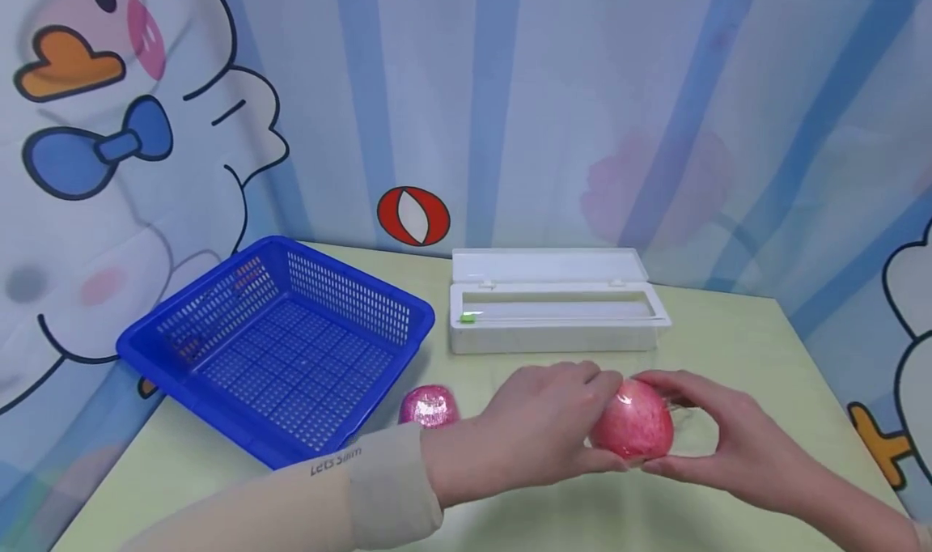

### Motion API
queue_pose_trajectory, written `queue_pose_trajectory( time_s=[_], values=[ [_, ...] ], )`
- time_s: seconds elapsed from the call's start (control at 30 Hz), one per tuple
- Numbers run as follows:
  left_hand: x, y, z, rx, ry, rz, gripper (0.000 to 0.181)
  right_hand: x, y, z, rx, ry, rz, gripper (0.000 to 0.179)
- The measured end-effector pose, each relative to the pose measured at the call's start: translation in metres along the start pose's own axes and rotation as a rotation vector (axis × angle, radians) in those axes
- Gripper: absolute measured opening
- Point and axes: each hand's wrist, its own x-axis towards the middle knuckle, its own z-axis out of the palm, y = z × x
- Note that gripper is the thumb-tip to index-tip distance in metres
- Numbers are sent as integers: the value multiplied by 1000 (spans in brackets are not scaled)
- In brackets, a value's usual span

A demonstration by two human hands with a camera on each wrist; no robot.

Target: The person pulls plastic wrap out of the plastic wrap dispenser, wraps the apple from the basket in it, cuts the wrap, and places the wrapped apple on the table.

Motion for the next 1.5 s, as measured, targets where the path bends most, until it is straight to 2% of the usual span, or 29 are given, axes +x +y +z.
queue_pose_trajectory(
  time_s=[0.13, 0.3, 0.37, 0.43, 0.6, 0.73, 0.87, 1.03, 1.27, 1.4, 1.5],
  values=[
    [-12, -3, 29, -3, -9, 1, 63, -8, 9, 23, 17, -33, -7, 79],
    [-27, -6, 64, 67, 69, 31, 54, -17, 19, 53, -48, -34, -58, 86],
    [-32, -8, 75, 65, 85, 31, 54, -18, 23, 63, -74, -35, -79, 88],
    [-36, -11, 82, 39, 82, 19, 57, -19, 26, 70, -98, -29, -109, 90],
    [-50, -23, 97, -2, 65, -58, 68, -20, 33, 81, -132, -8, -174, 95],
    [-62, -32, 107, -1, 60, -95, 64, -20, 34, 83, -126, -28, -145, 94],
    [-70, -40, 115, -25, 33, -58, 39, -21, 35, 84, -111, -47, -111, 91],
    [-72, -47, 120, -43, -2, 57, 9, -22, 37, 85, -104, -58, -101, 89],
    [-76, -49, 118, -131, -115, 101, 15, -23, 41, 87, -122, -51, -149, 90],
    [-78, -49, 116, -124, -125, 126, 10, -23, 43, 89, -149, -37, -185, 91],
    [-79, -50, 113, -127, -131, 128, 13, -23, 43, 92, -153, -44, -178, 91]
  ],
)
